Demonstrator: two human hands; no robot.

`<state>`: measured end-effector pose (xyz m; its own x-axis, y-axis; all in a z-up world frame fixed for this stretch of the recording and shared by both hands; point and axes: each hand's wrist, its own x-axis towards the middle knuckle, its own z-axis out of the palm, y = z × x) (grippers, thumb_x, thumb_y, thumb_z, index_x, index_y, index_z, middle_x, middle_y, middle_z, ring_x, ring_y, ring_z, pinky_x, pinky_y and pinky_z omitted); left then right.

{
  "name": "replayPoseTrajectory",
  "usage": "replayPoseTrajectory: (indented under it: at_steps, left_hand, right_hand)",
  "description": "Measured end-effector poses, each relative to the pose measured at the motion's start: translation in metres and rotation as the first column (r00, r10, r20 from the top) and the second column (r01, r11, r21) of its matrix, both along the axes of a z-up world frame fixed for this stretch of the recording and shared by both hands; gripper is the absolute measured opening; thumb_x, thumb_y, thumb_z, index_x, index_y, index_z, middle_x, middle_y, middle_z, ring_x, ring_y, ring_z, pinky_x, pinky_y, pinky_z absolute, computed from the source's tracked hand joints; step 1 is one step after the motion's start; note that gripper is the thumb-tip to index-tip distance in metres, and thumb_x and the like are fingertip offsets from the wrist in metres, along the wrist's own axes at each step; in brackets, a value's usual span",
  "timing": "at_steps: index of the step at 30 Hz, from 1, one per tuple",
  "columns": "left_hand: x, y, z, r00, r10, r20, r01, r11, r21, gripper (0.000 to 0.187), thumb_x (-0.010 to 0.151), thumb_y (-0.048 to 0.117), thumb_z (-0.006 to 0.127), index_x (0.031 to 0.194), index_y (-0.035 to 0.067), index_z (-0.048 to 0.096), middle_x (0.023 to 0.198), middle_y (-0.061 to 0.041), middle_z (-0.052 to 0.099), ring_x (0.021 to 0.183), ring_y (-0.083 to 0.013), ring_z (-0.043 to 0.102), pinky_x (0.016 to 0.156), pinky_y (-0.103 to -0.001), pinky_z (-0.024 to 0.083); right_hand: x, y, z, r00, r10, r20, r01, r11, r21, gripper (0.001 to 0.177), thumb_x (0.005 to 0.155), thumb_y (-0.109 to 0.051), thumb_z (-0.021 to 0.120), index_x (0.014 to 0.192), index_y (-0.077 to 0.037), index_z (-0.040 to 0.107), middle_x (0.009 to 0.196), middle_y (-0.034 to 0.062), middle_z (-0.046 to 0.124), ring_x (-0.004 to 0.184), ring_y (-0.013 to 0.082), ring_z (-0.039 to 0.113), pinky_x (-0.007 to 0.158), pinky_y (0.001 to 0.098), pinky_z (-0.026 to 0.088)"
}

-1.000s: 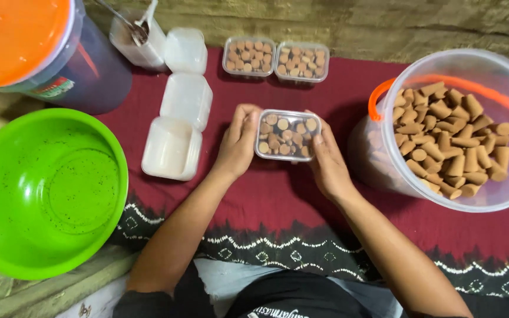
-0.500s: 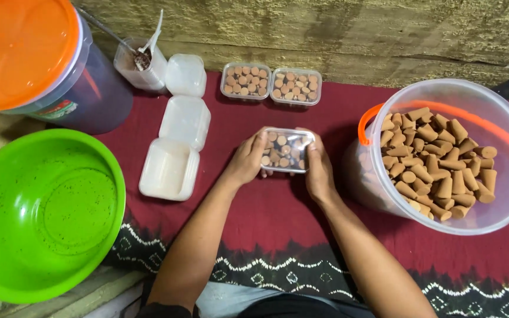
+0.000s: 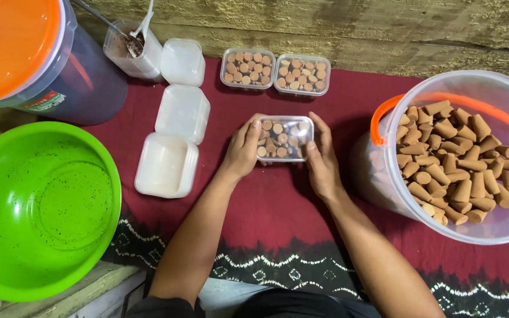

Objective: Packing incense cones from a large bucket into smaller plastic containers and closing the lids.

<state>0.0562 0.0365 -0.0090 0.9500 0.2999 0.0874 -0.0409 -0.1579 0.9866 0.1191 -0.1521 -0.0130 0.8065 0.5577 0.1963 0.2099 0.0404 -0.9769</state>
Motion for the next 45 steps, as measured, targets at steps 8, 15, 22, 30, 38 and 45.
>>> replayPoseTrajectory:
  at_steps: [8, 15, 22, 30, 38, 45]
  left_hand:
    - [-0.022, -0.008, 0.046, 0.986, -0.151, -0.069, 0.156, 0.985, 0.078, 0.048, 0.104, 0.049, 0.04, 0.122, 0.013, 0.067, 0.092, -0.025, 0.071, 0.09, -0.0374, 0.068, 0.079, -0.05, 0.054]
    - [-0.023, -0.015, 0.045, 0.97, -0.241, -0.015, 0.241, 0.967, 0.081, 0.045, 0.106, 0.031, 0.042, 0.147, 0.015, 0.053, 0.103, -0.023, 0.073, 0.101, -0.0332, 0.067, 0.092, -0.051, 0.054]
    - [-0.013, -0.013, 0.023, 0.996, -0.084, -0.026, 0.087, 0.987, 0.133, 0.044, 0.107, 0.029, 0.038, 0.145, 0.012, 0.054, 0.121, -0.031, 0.066, 0.12, -0.0458, 0.062, 0.105, -0.059, 0.045]
    - [-0.012, -0.013, 0.01, 0.977, 0.206, -0.057, -0.194, 0.967, 0.167, 0.035, 0.108, 0.038, 0.035, 0.115, 0.014, 0.059, 0.098, -0.021, 0.069, 0.101, -0.04, 0.067, 0.092, -0.05, 0.052]
    - [-0.008, 0.0, -0.007, 0.984, 0.173, -0.046, -0.164, 0.973, 0.162, 0.03, 0.105, 0.04, 0.042, 0.102, 0.014, 0.057, 0.071, -0.01, 0.066, 0.072, -0.0257, 0.067, 0.075, -0.042, 0.055]
    - [-0.014, -0.014, 0.018, 0.982, 0.179, 0.061, -0.187, 0.966, 0.176, 0.028, 0.108, 0.03, 0.039, 0.129, 0.018, 0.053, 0.074, -0.013, 0.064, 0.072, -0.0294, 0.067, 0.074, -0.044, 0.055]
  right_hand:
    - [-0.005, 0.002, -0.011, 0.99, -0.141, 0.013, 0.142, 0.986, -0.091, 0.048, 0.111, -0.037, 0.036, 0.137, -0.013, 0.069, 0.115, 0.0185, 0.074, 0.11, 0.0304, 0.067, 0.093, 0.0484, 0.054]
    - [0.005, -0.004, -0.026, 0.998, -0.055, -0.028, 0.053, 0.997, -0.061, 0.054, 0.107, -0.047, 0.034, 0.139, -0.013, 0.061, 0.118, 0.0219, 0.066, 0.109, 0.035, 0.06, 0.097, 0.0466, 0.048]
    - [0.002, -0.005, -0.012, 0.999, -0.021, -0.029, 0.016, 0.987, -0.159, 0.051, 0.108, -0.04, 0.04, 0.154, -0.016, 0.041, 0.138, 0.032, 0.053, 0.131, 0.0514, 0.05, 0.108, 0.0609, 0.039]
    - [-0.012, 0.0, 0.014, 0.997, 0.073, -0.029, -0.075, 0.995, -0.067, 0.055, 0.111, -0.041, 0.032, 0.155, -0.011, 0.044, 0.143, 0.0305, 0.053, 0.134, 0.0489, 0.049, 0.109, 0.0643, 0.038]
    - [-0.007, -0.001, -0.006, 0.999, -0.049, -0.015, 0.046, 0.984, -0.172, 0.041, 0.112, -0.029, 0.038, 0.138, -0.018, 0.067, 0.119, 0.0169, 0.073, 0.116, 0.0302, 0.066, 0.098, 0.0489, 0.052]
    - [-0.006, 0.004, -0.011, 0.993, -0.053, -0.108, 0.054, 0.999, 0.008, 0.048, 0.111, -0.033, 0.035, 0.138, -0.009, 0.067, 0.117, 0.0189, 0.072, 0.112, 0.0261, 0.062, 0.099, 0.0482, 0.052]
